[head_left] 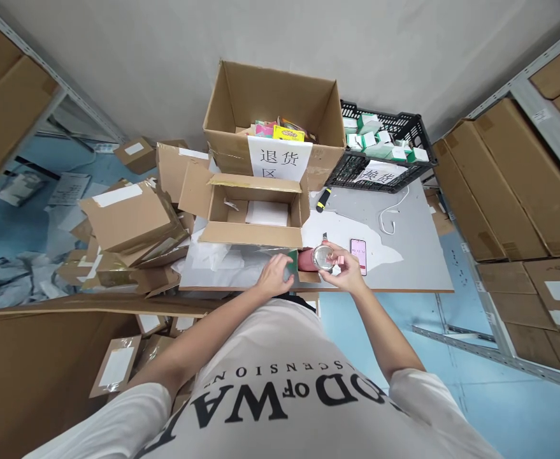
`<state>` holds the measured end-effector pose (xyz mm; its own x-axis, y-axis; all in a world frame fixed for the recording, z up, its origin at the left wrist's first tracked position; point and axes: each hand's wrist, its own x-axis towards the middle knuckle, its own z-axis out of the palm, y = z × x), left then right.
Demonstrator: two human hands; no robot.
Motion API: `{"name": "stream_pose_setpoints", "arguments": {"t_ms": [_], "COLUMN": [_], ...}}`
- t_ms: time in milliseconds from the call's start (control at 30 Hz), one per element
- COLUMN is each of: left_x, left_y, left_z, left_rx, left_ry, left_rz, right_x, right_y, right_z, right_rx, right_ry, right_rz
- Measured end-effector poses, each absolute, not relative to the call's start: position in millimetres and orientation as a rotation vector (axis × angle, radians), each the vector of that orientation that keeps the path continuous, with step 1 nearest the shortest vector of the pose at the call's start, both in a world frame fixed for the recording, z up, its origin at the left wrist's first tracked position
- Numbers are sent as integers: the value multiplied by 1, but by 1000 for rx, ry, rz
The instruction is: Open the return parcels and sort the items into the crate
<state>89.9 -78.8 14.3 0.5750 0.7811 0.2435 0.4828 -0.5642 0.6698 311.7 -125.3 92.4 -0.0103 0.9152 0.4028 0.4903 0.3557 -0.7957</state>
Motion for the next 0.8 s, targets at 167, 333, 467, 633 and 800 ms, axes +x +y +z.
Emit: {"name": "stream_pose_setpoints", "arguments": {"t_ms": [167,333,467,633,800], "left_x": [105,118,116,112,112], "left_y": [-67,-56,-56,-56,-55], "left_z": [-3,-8,-14,-21,-16], "left_rx": [1985,1898,1839,1725,1707], "left_ry": [1008,896,855,873,891], "left_rz": [620,649,675,688,679], "right_x": [313,313,315,316,318], "right_y": [-119,-118,-119,-114,-106], "right_z": [83,79,67,53,50], "right_rx": [-1258,-1317,-1347,-1392,-1474], "right_ry": [-1670,-1724,-1818,-2080,-2292], "right_rz": [592,656,667,543,402]}}
